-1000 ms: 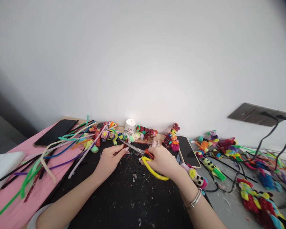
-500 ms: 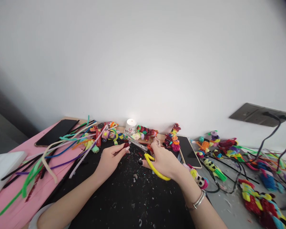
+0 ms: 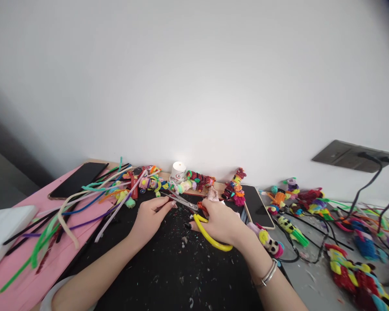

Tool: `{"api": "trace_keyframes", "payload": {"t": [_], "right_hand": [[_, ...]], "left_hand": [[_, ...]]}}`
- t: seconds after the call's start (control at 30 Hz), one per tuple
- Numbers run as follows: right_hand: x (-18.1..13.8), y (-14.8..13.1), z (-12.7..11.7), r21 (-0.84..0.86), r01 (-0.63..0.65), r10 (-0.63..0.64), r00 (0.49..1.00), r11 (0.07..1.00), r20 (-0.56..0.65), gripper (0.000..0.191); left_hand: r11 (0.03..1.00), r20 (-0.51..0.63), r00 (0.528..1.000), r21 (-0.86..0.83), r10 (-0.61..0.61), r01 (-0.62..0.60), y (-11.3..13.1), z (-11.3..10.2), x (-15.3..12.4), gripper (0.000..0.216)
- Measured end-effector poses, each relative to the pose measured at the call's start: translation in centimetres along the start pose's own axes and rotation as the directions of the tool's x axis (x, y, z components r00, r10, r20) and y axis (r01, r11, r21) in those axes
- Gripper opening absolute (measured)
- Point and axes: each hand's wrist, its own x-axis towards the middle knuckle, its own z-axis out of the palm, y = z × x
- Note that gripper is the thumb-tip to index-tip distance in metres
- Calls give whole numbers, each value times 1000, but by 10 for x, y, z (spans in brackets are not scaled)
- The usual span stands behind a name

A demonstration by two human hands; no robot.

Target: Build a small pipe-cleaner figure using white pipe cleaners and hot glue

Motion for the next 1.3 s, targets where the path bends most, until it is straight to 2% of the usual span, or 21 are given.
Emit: {"api": "trace_keyframes", "payload": {"t": [0.3,0.47,0.67,0.9,1.13,1.3], "right_hand": [[2,4,1,3,2,-2,1000,1000,20,43],[4,9,4,-6,36,-36,999,999,-12,43],[9,7,8,-19,32,-33,998,999,-48,48],[5,7,0,38,8,-5,997,999,-80,36],[3,0,2,5,-10,10,1000,1000,-22,44],[5,-1,5,-7,18,-18,999,1000,-43,43]], "left_hand": [[999,36,999,-16,-28,28,1,0,0,35],[998,58,997,-33,-44,46,2,1,0,36],[995,35,997,-65,-67,70,1,1,0,36],[994,4,996,-73,-86,86,3,-1,3,37],[996,16,998,-52,-66,67,-1,0,2,37],[998,16,998,-32,-55,56,1,-1,1,33]]}}
